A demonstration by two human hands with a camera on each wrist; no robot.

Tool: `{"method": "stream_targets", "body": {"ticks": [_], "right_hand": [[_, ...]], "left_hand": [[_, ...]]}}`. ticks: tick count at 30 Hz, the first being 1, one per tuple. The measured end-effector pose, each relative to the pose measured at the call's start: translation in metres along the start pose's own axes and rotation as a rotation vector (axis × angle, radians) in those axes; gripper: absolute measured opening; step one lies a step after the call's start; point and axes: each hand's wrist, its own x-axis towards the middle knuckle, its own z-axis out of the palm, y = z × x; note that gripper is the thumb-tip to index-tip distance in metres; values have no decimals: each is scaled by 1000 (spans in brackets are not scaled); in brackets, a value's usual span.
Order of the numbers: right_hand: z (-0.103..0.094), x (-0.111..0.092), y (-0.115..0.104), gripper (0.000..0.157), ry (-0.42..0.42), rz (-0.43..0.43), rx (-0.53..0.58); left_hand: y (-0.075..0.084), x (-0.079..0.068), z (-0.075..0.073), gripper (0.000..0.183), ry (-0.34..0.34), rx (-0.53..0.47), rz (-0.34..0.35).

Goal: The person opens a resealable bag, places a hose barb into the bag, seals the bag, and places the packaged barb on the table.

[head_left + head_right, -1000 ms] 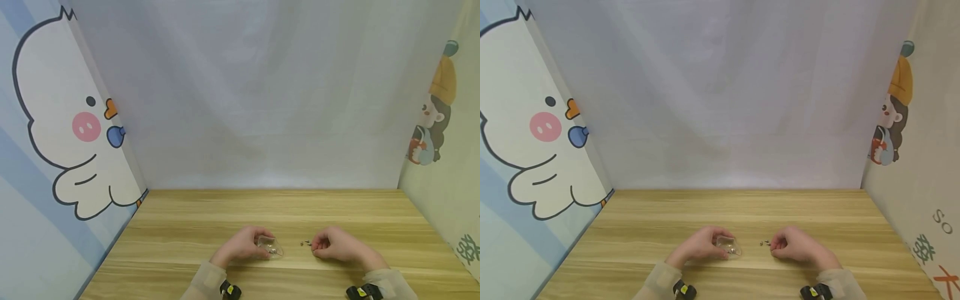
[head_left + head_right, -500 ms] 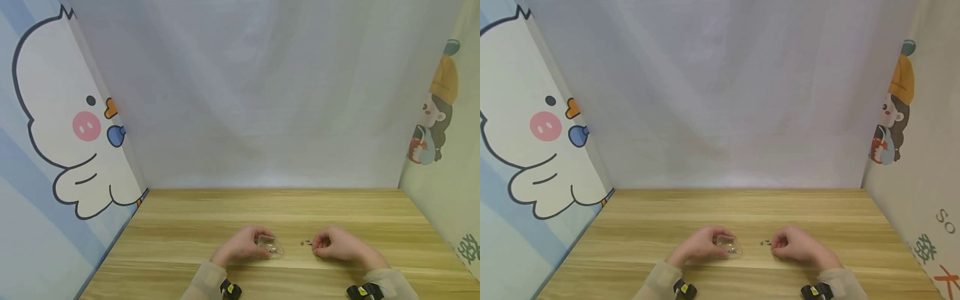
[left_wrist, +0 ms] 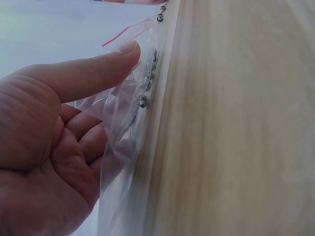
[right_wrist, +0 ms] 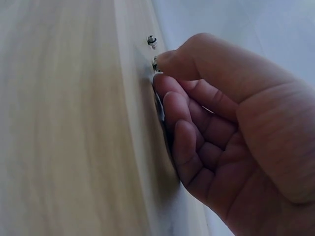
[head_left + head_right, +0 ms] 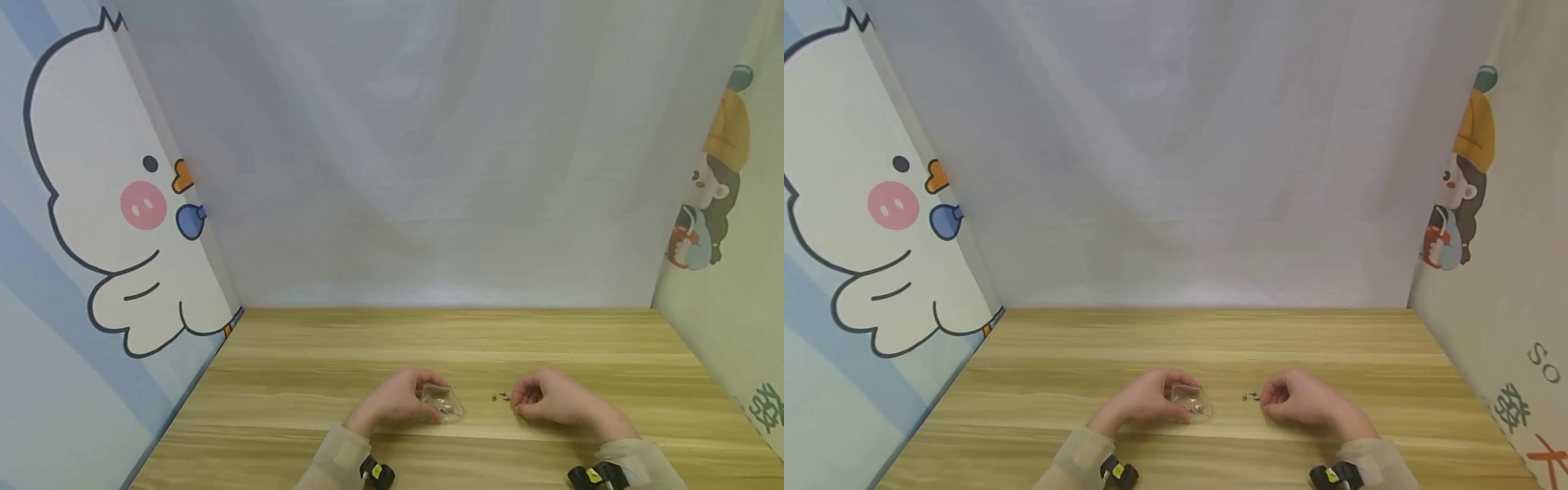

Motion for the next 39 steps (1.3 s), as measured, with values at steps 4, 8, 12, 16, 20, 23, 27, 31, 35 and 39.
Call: {"method": "stream_targets", "body": {"ticks": [4,8,12,16,20,23,27,31,35,39], "right_hand": [[1,0,1,9,1,5,19],[1,0,1,8,7,-1,22],[1,0,1,7,14,-9,20],[1,0,1,7,18,-22,18],[1,0,1,7,18,-22,17],[1,0,1,7,17,-14,17],[1,0,1,8,20,-13,12],[2,0,2,8,22,-10,8],[2,1,3,8,20,-6,10],[2,0,3,8,20,-4,10]], "left_hand": [[0,0,0,48,0,-11,7],[0,0,0,48,1,-7,2],[1,-1,-1,49,3,-3,1],[1,0,-1,48,7,0,3],[1,-1,0,48,7,0,-1],[2,-1,-1,48,5,-3,0],[2,-1,-1,48,3,-5,3],[1,-1,-1,48,3,-9,5],[2,-1,0,48,2,-10,0],[2,-1,0,47,1,-13,-4]]}}
